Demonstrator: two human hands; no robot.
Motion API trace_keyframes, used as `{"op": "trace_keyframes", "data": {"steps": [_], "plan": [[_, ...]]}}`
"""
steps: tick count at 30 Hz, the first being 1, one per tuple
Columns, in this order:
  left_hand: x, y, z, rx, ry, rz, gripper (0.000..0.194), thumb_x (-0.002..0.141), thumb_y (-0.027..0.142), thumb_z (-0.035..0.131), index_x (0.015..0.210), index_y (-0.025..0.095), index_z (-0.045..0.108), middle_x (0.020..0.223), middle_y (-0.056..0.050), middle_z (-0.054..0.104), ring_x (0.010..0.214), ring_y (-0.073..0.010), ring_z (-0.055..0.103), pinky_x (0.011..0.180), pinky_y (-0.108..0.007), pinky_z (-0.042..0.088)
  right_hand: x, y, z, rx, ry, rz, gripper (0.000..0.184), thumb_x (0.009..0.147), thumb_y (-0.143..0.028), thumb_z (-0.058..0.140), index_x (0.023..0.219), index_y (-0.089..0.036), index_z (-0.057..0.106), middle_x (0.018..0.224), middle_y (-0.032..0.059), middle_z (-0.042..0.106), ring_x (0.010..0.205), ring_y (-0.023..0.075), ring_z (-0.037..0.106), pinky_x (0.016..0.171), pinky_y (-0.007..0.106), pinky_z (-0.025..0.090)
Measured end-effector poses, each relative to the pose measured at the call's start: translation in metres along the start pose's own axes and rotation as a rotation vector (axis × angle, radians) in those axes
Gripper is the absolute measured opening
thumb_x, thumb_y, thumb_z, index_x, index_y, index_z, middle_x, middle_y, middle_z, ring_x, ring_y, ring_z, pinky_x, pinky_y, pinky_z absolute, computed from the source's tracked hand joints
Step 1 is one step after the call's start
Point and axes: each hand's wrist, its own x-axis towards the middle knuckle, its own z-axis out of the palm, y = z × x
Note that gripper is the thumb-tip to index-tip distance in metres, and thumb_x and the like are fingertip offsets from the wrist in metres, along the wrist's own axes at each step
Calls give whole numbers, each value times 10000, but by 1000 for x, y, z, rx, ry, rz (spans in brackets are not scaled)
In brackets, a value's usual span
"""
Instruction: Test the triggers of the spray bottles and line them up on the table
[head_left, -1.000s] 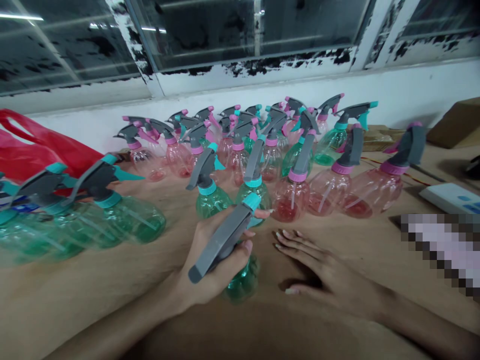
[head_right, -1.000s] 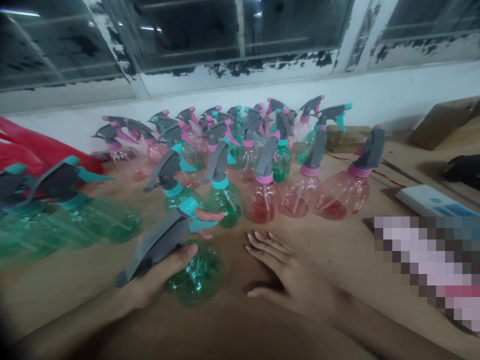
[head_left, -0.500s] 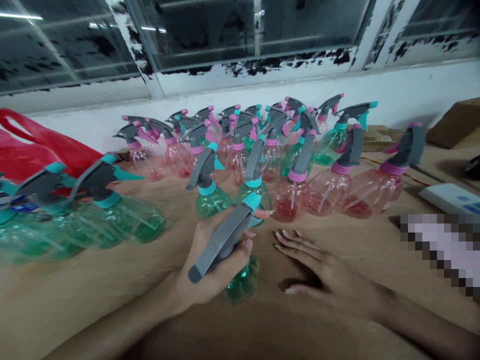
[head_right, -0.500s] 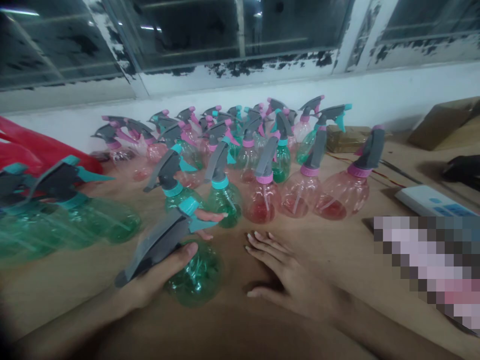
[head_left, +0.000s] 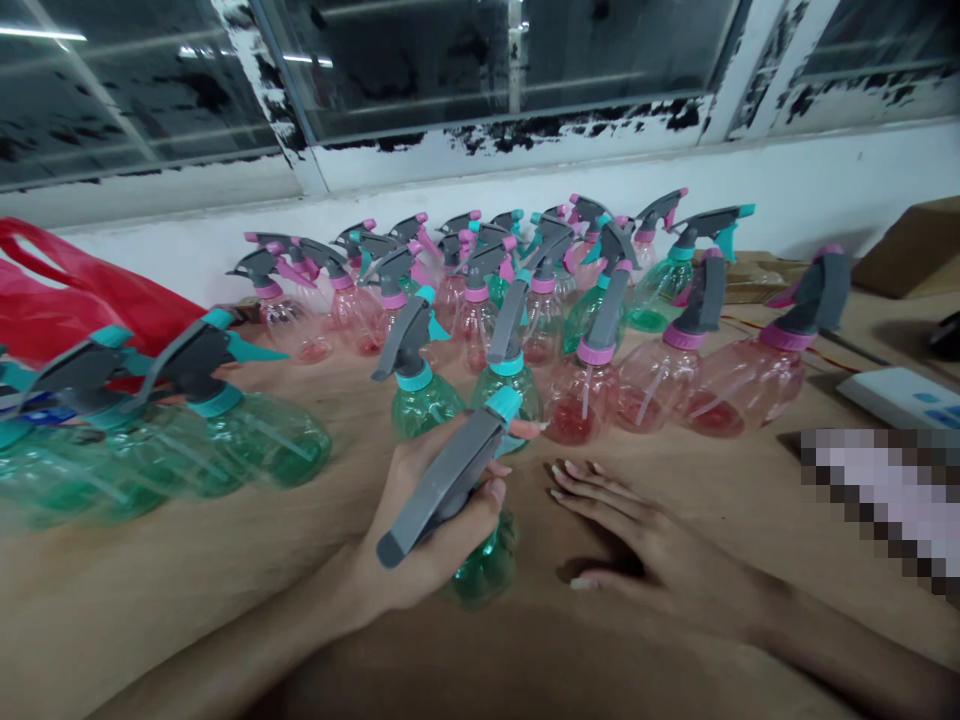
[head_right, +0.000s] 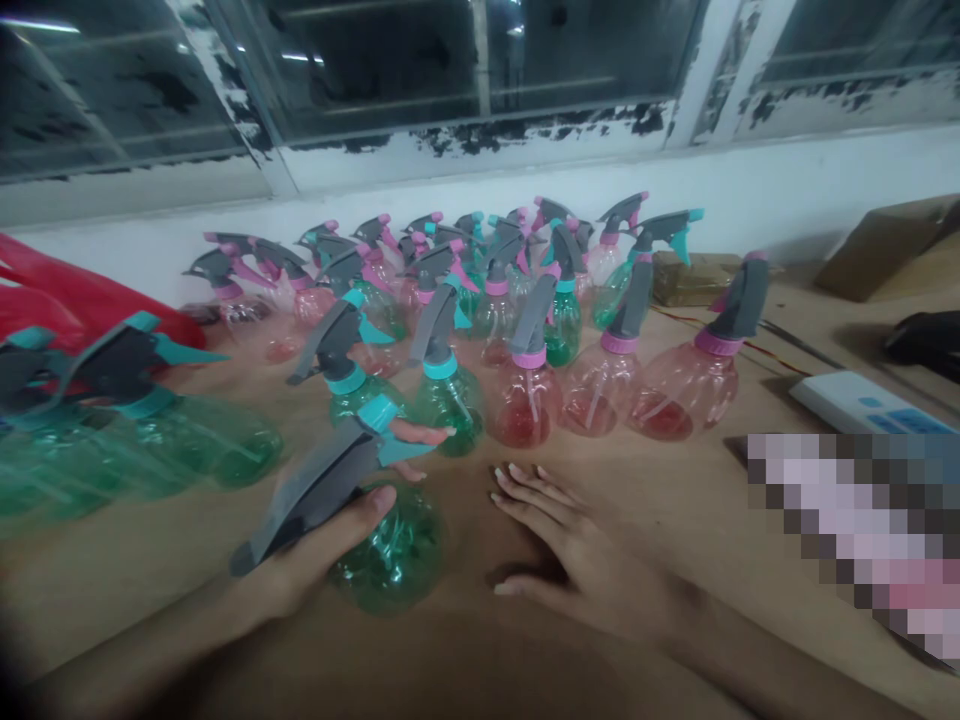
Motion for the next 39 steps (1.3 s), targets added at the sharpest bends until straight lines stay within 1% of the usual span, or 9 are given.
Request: {"op": "trace_keyframes", "data": {"steps": [5, 10, 16, 23, 30, 32, 35, 37, 39], "plan": [[-1, -1, 0, 7, 0, -11, 307, 689, 168, 511, 960, 250, 629, 728, -3, 600, 613, -166, 576, 585, -271, 489, 0, -2, -1, 12, 17, 8, 705, 835, -529, 537, 1430, -265, 266, 1478, 29, 325, 1357, 239, 266, 1118, 472, 228], [0, 0, 0, 14, 11, -4, 291, 704, 159, 500, 949, 235, 637, 742, -5, 607, 629, -162, 588, 606, -268, 495, -1, -3, -1, 34, 15, 12, 701, 831, -528, 543, 1426, -267, 279, 1480, 26, 318, 1359, 242, 258, 1119, 464, 225], [-1, 1, 1, 17, 14, 2, 315, 703, 173, 495, 968, 253, 645, 716, -1, 603, 649, -171, 604, 630, -275, 506, -1, -3, -1, 14, 3, 25, 705, 831, -540, 534, 1428, -269, 273, 1482, 13, 313, 1365, 230, 244, 1123, 454, 223], [-1, -2, 1, 39, 9, -2, 329, 723, 201, 491, 1008, 260, 644, 652, 8, 594, 505, -162, 529, 537, -295, 487, -1, -3, -1, 9, 8, 16, 709, 834, -537, 532, 1430, -261, 267, 1481, 19, 316, 1366, 226, 244, 1122, 454, 224], [-2, -2, 1, -11, 13, -36, 330, 713, 206, 498, 1005, 276, 635, 715, 0, 650, 528, -170, 561, 523, -294, 487, 0, -4, -2, 17, -3, 37, 709, 831, -546, 530, 1427, -259, 276, 1481, 17, 316, 1367, 225, 239, 1127, 448, 214], [-2, -2, 0, -1, 4, -32, 323, 709, 200, 490, 983, 284, 640, 743, -1, 660, 566, -177, 585, 550, -296, 497, 0, -5, -2, 33, -2, 41, 709, 829, -543, 534, 1427, -260, 278, 1478, 18, 324, 1366, 224, 242, 1126, 447, 216], [-3, -2, -3, 46, -24, -15, 281, 709, 201, 475, 909, 287, 654, 709, 7, 648, 556, -172, 580, 543, -295, 491, 0, -5, -3, 61, -2, 43, 704, 828, -533, 542, 1426, -268, 280, 1479, 18, 324, 1366, 227, 241, 1121, 446, 229], [-4, -3, -4, 61, -40, -7, 259, 704, 207, 464, 868, 277, 653, 667, 12, 635, 529, -167, 569, 518, -293, 482, 0, -4, -3, 60, -11, 34, 707, 829, -537, 539, 1427, -266, 277, 1484, 16, 311, 1368, 223, 236, 1125, 443, 218], [-5, -3, -6, 53, -43, 5, 236, 696, 214, 457, 829, 262, 646, 674, 9, 649, 556, -170, 596, 542, -296, 500, 0, -4, -3, 51, -20, 31, 709, 832, -544, 529, 1428, -258, 275, 1489, 15, 299, 1372, 216, 226, 1132, 439, 199]]}}
